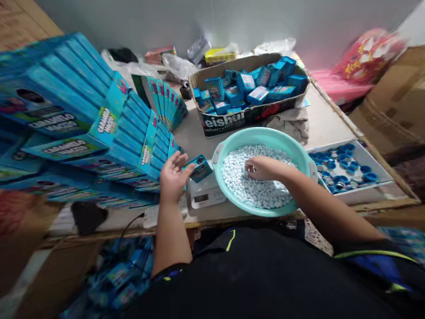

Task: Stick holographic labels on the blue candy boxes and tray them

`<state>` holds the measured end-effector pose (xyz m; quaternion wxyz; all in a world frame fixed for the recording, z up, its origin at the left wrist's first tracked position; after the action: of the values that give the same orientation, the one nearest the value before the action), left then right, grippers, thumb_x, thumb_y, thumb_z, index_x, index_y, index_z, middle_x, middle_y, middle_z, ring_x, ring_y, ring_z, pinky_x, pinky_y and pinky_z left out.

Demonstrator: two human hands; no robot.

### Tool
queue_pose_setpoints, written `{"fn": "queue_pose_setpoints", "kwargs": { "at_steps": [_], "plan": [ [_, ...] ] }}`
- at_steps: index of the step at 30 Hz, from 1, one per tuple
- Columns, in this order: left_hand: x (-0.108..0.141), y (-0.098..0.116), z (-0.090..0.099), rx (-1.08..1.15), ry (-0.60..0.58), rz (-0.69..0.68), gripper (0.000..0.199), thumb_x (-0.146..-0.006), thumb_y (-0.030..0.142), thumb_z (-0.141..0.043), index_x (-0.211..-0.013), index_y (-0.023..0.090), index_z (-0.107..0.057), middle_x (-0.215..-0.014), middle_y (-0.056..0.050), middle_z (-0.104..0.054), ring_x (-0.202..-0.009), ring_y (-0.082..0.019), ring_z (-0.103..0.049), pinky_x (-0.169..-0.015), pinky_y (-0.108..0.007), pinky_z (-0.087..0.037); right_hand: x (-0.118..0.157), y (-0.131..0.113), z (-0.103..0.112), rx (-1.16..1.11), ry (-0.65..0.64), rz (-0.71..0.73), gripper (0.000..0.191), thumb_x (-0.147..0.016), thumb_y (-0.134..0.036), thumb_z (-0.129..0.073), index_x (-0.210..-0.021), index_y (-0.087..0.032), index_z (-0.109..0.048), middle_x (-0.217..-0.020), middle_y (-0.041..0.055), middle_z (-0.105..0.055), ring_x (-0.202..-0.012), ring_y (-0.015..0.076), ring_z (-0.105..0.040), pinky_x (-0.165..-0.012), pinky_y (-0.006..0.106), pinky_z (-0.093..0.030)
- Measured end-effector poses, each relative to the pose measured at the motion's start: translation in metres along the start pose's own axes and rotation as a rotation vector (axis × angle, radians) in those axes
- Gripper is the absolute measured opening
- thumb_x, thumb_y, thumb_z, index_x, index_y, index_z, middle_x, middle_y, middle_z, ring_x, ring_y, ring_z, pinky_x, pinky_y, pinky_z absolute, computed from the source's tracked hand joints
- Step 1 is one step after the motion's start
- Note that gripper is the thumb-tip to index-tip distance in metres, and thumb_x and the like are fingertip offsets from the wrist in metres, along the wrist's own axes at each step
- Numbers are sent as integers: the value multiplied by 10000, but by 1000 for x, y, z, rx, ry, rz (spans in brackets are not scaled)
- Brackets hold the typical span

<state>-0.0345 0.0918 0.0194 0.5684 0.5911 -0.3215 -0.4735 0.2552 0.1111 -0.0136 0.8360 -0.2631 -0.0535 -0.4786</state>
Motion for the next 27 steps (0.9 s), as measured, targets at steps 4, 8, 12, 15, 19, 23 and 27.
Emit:
{"fn": "queue_pose_setpoints", "kwargs": {
  "at_steps": [4, 8, 12, 15, 19, 23, 27],
  "plan": [
    [-6, 24, 8, -53, 90, -125, 600, -704, 513, -833, -1167, 176, -654, -1139, -111, -715, -1132, -252, -678, -1065, -430, -504, -1, 10, -2, -11, 22, -26, 186, -855, -218, -650, -1003, -192, -760, -1003, 71, -758, -856, 202, -656, -674, 272, -402],
    [-8, 25, 7, -54, 100, -120, 526, -769, 527, -783, -1146, 176, -672, -1154, -112, -721, -1122, -239, -683, -1041, -407, -520, -1, 13, -2, -7, 22, -34, 160, -861, -217, -632, -949, -189, -762, -962, 72, -755, -786, 190, -636, -653, 286, -392],
    [-7, 11, 4, -23, 66, -27, 540, -787, 571, -754, -1141, 169, -682, -1180, -131, -723, -1146, -257, -682, -1028, -410, -529, 0, 11, -1, -31, 20, -18, 174, -862, -194, -615, -958, -185, -760, -919, 67, -753, -771, 186, -620, -655, 292, -384],
    [-3, 7, 4, -20, 61, -1, 544, -810, 592, -723, -1144, 164, -687, -1185, -139, -726, -1151, -263, -684, -1010, -400, -534, 0, 11, 1, -38, 46, -7, 174, -855, -185, -610, -949, -187, -757, -916, 66, -751, -785, 188, -618, -661, 290, -383],
    [0, 7, 6, -12, 46, 23, 560, -815, 610, -708, -1149, 161, -690, -1201, -148, -721, -1153, -272, -683, -965, -373, -542, 0, 11, 1, -47, 59, 6, 146, -842, -181, -616, -914, -186, -743, -881, 60, -745, -746, 182, -602, -641, 290, -369],
    [2, 6, 7, 31, 31, 75, 575, -806, 629, -701, -1155, 172, -690, -1222, -145, -713, -1172, -275, -673, -921, -350, -544, 1, 9, 3, -63, 72, 9, 127, -834, -170, -621, -892, -185, -733, -869, 60, -741, -738, 182, -596, -637, 287, -363],
    [4, 10, 6, 10, 25, 59, 556, -807, 615, -707, -1149, 177, -688, -1210, -138, -713, -1161, -271, -674, -942, -366, -546, 2, 8, 7, -73, 90, -2, 120, -842, -178, -610, -877, -181, -726, -882, 69, -739, -750, 186, -599, -641, 284, -367]
  ]
}}
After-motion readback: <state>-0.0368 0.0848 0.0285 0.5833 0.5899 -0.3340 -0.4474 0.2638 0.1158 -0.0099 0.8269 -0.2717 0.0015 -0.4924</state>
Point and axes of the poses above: each hand's wrist, its own x-axis away from the middle knuckle, its own z-axis out of the back of the hand, y = z × x, the point moved 10 cm from there along -x, towards the middle knuckle
